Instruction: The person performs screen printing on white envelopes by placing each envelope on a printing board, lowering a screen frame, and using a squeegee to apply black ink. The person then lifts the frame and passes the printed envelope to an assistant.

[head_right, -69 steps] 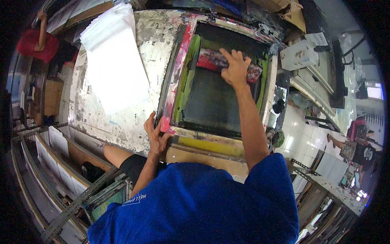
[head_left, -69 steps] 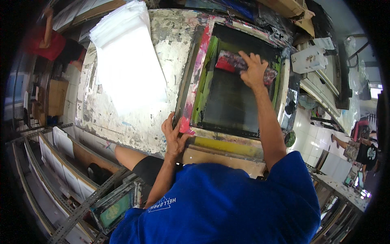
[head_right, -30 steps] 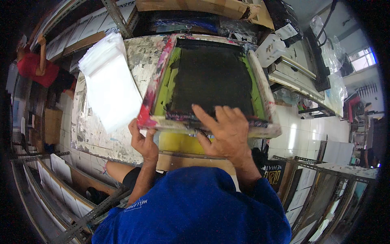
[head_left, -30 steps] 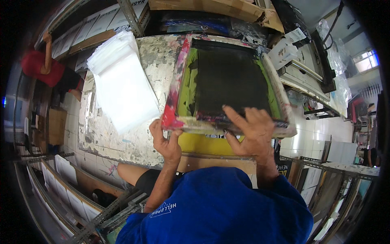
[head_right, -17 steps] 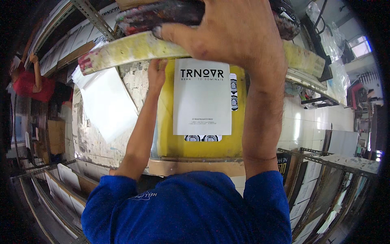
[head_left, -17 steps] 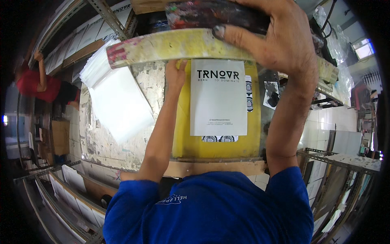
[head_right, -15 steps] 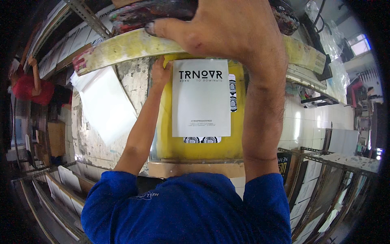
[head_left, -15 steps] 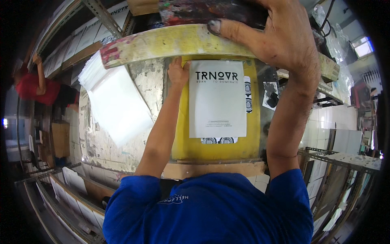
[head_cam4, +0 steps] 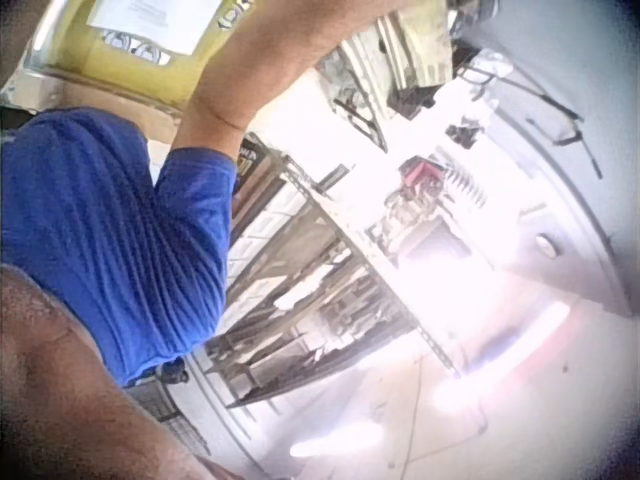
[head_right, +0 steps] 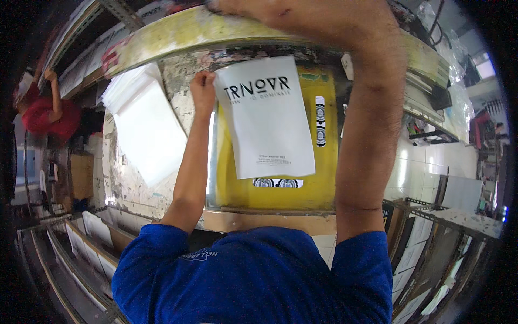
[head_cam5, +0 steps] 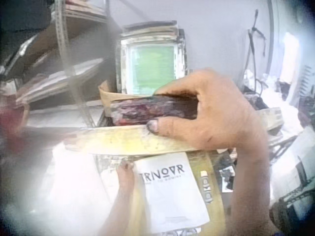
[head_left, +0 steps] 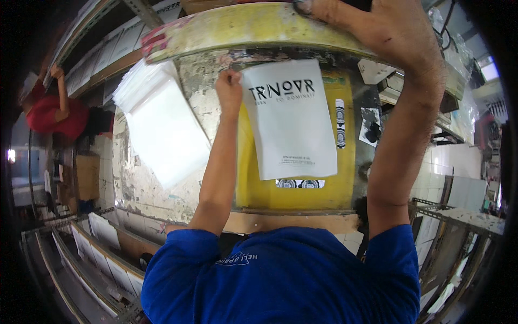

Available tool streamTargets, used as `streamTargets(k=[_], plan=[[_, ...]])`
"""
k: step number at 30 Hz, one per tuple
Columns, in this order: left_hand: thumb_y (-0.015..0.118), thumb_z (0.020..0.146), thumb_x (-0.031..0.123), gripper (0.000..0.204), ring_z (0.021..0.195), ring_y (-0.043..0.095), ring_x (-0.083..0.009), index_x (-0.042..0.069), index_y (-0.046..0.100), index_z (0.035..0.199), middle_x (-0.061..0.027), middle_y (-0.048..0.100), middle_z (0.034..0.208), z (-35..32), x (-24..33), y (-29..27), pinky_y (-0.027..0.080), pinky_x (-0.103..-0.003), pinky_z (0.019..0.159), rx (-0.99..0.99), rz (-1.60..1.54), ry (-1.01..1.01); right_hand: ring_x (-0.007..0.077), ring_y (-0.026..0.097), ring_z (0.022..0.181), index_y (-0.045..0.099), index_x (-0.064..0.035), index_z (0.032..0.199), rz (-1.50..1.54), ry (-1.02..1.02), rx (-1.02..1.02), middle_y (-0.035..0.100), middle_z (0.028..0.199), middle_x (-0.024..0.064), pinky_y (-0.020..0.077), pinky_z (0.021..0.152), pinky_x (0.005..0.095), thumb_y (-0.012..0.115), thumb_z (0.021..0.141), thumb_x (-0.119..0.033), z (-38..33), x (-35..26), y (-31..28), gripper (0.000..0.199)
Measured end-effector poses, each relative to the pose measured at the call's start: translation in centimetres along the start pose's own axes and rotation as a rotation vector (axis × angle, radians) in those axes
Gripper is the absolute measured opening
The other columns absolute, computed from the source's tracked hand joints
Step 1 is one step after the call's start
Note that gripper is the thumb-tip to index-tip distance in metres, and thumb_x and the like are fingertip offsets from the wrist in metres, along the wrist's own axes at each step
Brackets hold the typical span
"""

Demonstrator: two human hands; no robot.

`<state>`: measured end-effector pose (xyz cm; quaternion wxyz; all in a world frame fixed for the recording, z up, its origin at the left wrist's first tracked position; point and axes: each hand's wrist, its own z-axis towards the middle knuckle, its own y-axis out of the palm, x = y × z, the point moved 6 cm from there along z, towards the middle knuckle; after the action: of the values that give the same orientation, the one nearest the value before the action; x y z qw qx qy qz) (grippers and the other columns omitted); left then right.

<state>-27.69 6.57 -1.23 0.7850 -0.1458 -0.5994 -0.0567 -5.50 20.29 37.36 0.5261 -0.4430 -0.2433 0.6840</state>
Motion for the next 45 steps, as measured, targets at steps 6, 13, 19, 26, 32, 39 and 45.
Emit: streamTargets(k=[6,13,19,26,32,39,45], plan=[[0.070,0.092,0.007,0.009,0.080,0.058,-0.0118,-0.002,0.068,0.095,-0.0036,0.066,0.086,-0.9,-2.1,-17.8,0.047,-0.027,0.075,0.245,0.000,-0.118,0.0216,0.070,0.078,0.078,-0.0025,0.104,-0.202,-0.023,0.146,0.077,0.092,0.0115,0.0549,0.080,0.0336,0.080,0.078,-0.027,-0.7,-3.3,0.4,0.036],[0.070,0.094,0.007,0.007,0.080,0.057,-0.0107,0.003,0.066,0.097,-0.0015,0.065,0.090,-7.3,-8.8,-40.4,0.046,-0.027,0.070,0.678,-0.145,-0.194,0.0176,0.071,0.079,0.075,0.0033,0.107,0.045,-0.085,0.129,0.077,0.092,0.0125,0.0567,0.079,0.0322,0.077,0.078,-0.014,-0.8,-2.2,0.8,0.034],[0.070,0.093,0.011,0.008,0.076,0.058,-0.0113,0.007,0.064,0.096,0.0000,0.064,0.087,-11.3,-10.3,-51.4,0.044,-0.028,0.064,1.018,-0.106,-0.281,0.0169,0.071,0.081,0.075,0.0040,0.109,0.175,0.072,-0.032,0.077,0.093,0.0139,0.0572,0.081,0.0327,0.080,0.081,-0.018,-0.1,-2.7,0.5,0.037],[0.075,0.092,0.018,0.024,0.088,0.064,-0.0290,0.000,0.067,0.106,-0.0109,0.069,0.091,-14.4,-5.3,-53.1,0.051,-0.042,0.080,1.419,1.024,-0.205,0.0170,0.070,0.077,0.074,0.0044,0.110,0.129,-0.040,0.053,0.077,0.091,0.0137,0.0575,0.078,0.0317,0.079,0.081,-0.019,-0.9,-3.0,1.4,0.038],[0.087,0.077,0.027,0.028,0.096,0.064,-0.0232,0.012,0.077,0.099,-0.0021,0.072,0.098,-14.7,-0.4,-27.2,0.046,-0.038,0.084,0.355,0.752,0.361,0.0170,0.070,0.074,0.074,0.0043,0.110,0.095,-0.050,0.087,0.076,0.089,0.0133,0.0576,0.075,0.0313,0.079,0.080,-0.019,-1.5,-2.9,1.4,0.038],[0.084,0.077,0.024,0.019,0.092,0.062,-0.0259,0.010,0.080,0.088,-0.0081,0.069,0.093,-18.1,-3.4,-19.4,0.044,-0.041,0.082,0.247,0.804,-0.012,0.0170,0.069,0.069,0.074,0.0041,0.111,0.092,-0.075,0.108,0.076,0.087,0.0128,0.0577,0.071,0.0308,0.078,0.079,-0.019,-1.5,-2.9,1.4,0.039],[0.078,0.082,0.013,0.015,0.081,0.062,-0.0260,-0.002,0.075,0.082,-0.0116,0.069,0.086,-14.1,-0.9,-22.4,0.048,-0.037,0.075,0.451,0.429,0.008,0.0172,0.068,0.067,0.075,0.0034,0.109,0.011,-0.020,0.073,0.077,0.087,0.0125,0.0565,0.069,0.0307,0.079,0.080,-0.025,-1.6,-3.5,1.2,0.041]])
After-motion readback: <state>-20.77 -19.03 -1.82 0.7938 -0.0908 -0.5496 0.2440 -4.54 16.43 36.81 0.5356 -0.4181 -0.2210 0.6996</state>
